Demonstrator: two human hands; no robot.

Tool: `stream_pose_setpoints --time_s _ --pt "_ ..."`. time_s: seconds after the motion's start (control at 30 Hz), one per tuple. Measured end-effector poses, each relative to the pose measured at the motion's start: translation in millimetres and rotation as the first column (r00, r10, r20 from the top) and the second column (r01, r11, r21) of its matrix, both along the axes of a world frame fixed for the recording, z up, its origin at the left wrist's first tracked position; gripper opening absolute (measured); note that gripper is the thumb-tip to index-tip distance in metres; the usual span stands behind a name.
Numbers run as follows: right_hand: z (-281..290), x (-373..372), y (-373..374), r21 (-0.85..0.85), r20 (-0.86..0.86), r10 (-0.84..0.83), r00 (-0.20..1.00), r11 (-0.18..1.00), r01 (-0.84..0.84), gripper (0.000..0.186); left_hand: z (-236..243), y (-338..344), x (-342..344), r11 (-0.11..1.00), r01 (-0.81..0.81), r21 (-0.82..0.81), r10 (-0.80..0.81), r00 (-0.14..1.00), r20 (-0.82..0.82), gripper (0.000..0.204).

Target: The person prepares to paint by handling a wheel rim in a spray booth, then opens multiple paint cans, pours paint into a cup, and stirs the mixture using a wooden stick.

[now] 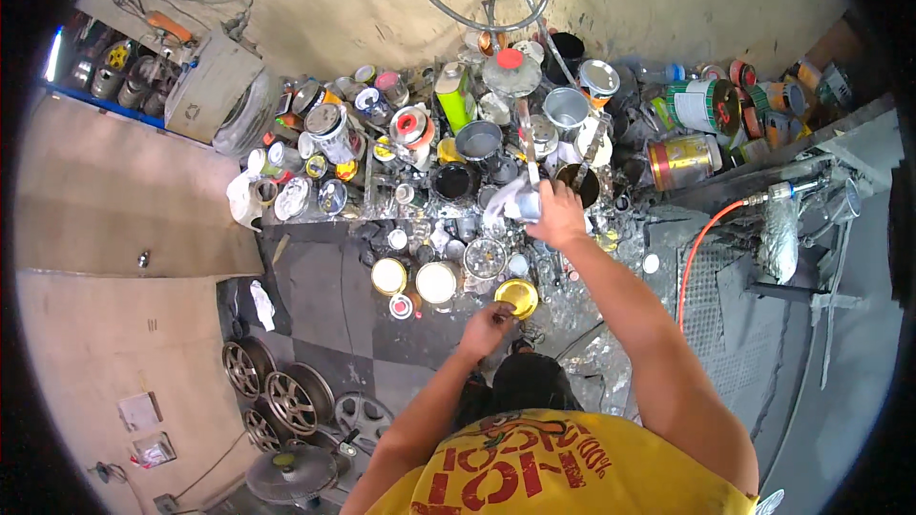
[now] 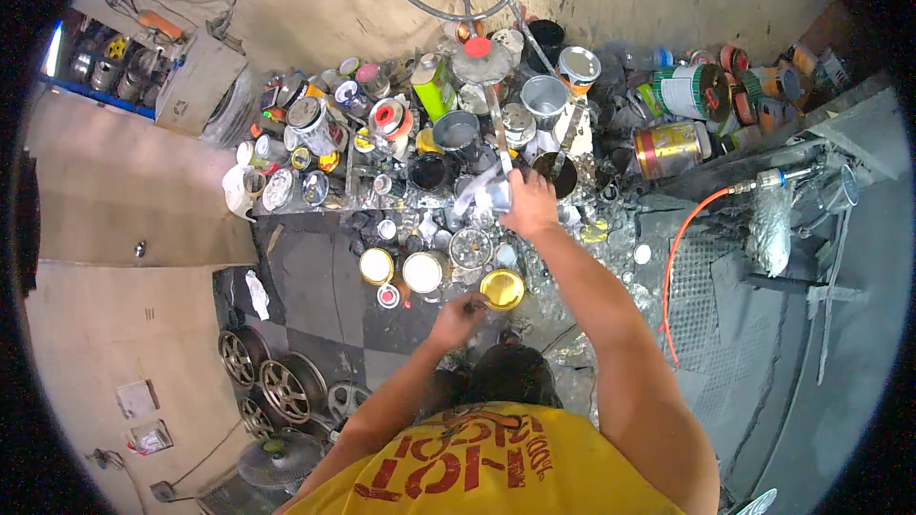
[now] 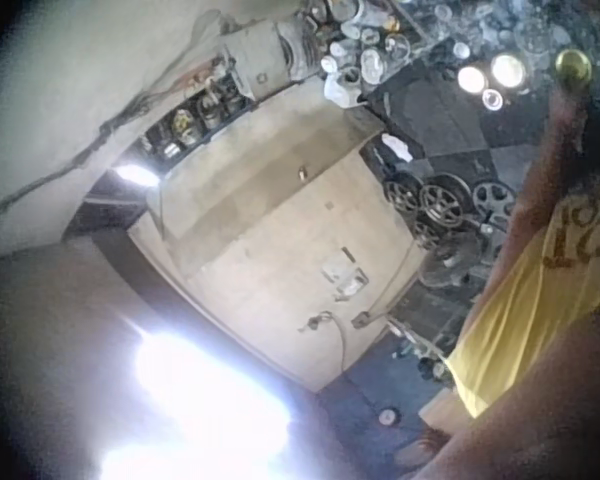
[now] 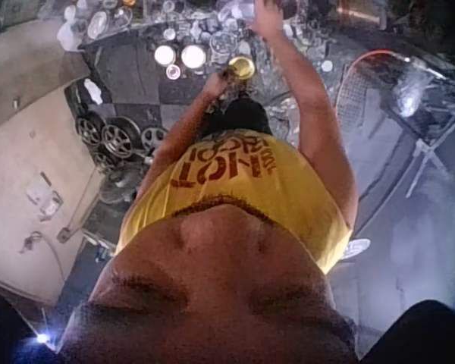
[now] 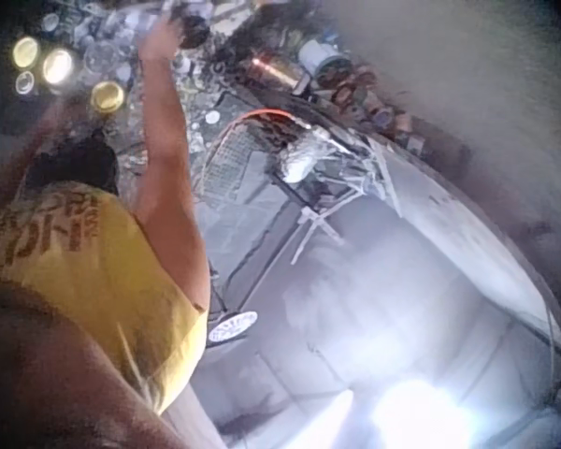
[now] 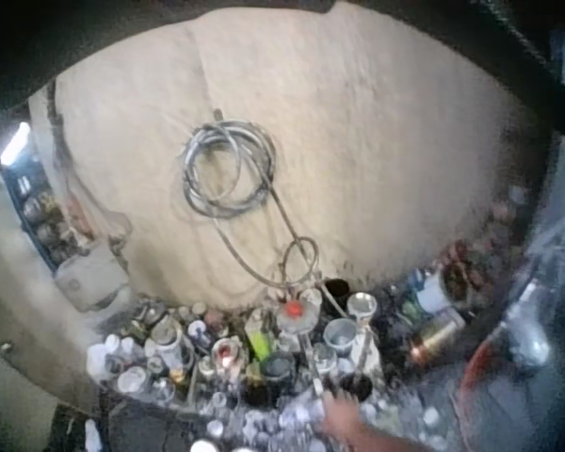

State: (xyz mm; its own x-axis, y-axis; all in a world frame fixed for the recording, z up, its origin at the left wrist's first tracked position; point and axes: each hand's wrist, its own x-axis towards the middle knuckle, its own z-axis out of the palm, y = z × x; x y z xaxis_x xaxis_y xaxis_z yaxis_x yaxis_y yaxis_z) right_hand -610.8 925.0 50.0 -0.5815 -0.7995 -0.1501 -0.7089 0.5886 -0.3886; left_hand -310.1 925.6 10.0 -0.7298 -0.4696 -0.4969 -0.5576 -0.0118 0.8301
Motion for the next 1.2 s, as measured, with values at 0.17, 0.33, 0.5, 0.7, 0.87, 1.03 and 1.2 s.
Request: stream_pose_setpoints --time_s 0.17,0.33,0.5,0.7,0.87,1.03,1.2 --pt "22 51 64 -0.106 0.105 0.061 0.993 0.993 -0.049 0.079 32 2 -13 0.987 -0.024 -0.161 0.019 0.999 -0.029 0.063" --pt "85 114 118 -0.161 0.21 0.042 0.977 0.987 -0.007 0.076 31 3 -21 0.955 0.002 -0.296 -0.086 0.958 -0.272 0.078" --pt "112 157 153 -0.351 0.203 0.164 0.965 0.933 -0.084 0.074 42 11 -8 0.712 0.266 -0.649 -0.529 0.812 -0.247 0.065" --pt "145 180 166 -0.418 -0.02 0.036 0.999 0.908 -0.042 0.083 61 27 -12 0.933 0.26 0.247 -0.027 0.737 -0.675 0.043" --pt "199 220 145 -0.355 -0.013 0.036 0.999 0.934 -0.038 0.068 35 -10 -10 0.854 0.209 0.476 0.116 0.816 -0.567 0.041" --pt "190 266 137 -0.299 -0.113 -0.026 0.993 0.954 -0.009 0.051 154 -30 23 0.665 0.17 -0.727 -0.661 0.586 -0.468 0.07" --pt "168 318 116 -0.524 0.006 -0.176 0.984 0.838 0.153 0.037 113 -41 64 0.822 0.189 -0.536 -0.536 0.574 -0.619 0.067"
